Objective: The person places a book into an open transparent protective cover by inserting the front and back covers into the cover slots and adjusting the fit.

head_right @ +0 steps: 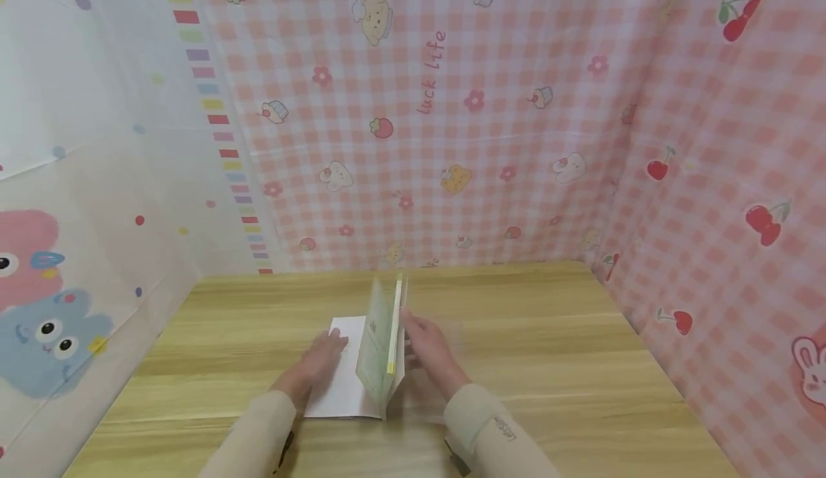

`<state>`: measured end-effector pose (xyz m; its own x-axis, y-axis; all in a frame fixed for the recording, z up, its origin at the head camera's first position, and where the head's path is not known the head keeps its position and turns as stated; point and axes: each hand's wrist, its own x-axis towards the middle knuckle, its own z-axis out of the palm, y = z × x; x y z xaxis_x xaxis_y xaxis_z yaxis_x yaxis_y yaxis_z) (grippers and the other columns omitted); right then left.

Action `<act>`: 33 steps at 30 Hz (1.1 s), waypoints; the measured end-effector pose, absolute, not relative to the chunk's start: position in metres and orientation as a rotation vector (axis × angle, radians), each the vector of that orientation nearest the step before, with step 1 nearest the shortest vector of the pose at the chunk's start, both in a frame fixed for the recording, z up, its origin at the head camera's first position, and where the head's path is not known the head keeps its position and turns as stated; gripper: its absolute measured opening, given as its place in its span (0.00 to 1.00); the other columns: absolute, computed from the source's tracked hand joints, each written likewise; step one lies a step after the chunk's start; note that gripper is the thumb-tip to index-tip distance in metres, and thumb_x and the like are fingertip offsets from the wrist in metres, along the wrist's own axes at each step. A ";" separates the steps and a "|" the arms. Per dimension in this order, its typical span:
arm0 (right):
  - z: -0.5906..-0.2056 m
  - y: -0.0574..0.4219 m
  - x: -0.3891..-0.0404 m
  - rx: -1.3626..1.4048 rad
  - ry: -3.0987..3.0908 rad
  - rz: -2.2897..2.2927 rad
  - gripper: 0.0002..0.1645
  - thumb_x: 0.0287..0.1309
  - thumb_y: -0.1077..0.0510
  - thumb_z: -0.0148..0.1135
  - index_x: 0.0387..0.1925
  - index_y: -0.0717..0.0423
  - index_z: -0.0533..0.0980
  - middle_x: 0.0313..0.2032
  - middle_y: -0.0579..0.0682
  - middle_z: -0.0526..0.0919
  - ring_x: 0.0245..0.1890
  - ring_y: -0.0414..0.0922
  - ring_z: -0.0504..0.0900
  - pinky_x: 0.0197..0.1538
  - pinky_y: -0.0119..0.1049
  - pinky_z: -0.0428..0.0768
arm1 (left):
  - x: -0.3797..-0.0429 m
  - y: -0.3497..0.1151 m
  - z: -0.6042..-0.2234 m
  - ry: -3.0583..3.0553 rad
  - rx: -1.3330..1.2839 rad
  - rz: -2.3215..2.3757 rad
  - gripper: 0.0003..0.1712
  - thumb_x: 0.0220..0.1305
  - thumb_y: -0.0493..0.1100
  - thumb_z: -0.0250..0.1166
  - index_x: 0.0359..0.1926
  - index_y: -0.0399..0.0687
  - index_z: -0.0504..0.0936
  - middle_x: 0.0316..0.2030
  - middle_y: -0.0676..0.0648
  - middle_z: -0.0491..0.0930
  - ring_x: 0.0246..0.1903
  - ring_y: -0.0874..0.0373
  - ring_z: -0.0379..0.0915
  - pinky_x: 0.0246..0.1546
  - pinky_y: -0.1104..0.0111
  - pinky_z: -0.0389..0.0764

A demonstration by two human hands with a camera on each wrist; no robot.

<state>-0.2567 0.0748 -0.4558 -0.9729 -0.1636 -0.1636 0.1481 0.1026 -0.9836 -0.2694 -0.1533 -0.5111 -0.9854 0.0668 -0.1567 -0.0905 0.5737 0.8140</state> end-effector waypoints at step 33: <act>-0.462 0.070 -0.253 0.042 2.270 -1.956 0.27 0.69 0.47 0.49 0.47 0.68 0.79 0.24 0.53 0.84 0.24 0.46 0.82 0.29 0.41 0.84 | -0.261 -0.122 -0.476 2.652 0.309 1.378 0.52 0.62 0.68 0.54 0.76 0.47 0.44 0.74 0.38 0.46 0.70 0.41 0.41 0.67 0.39 0.50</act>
<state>-0.2527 0.0696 -0.4624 -0.9892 -0.0732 -0.1273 0.1151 0.1518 -0.9817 -0.2606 -0.1225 -0.4757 -0.9696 0.2431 -0.0267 0.1179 0.5602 0.8199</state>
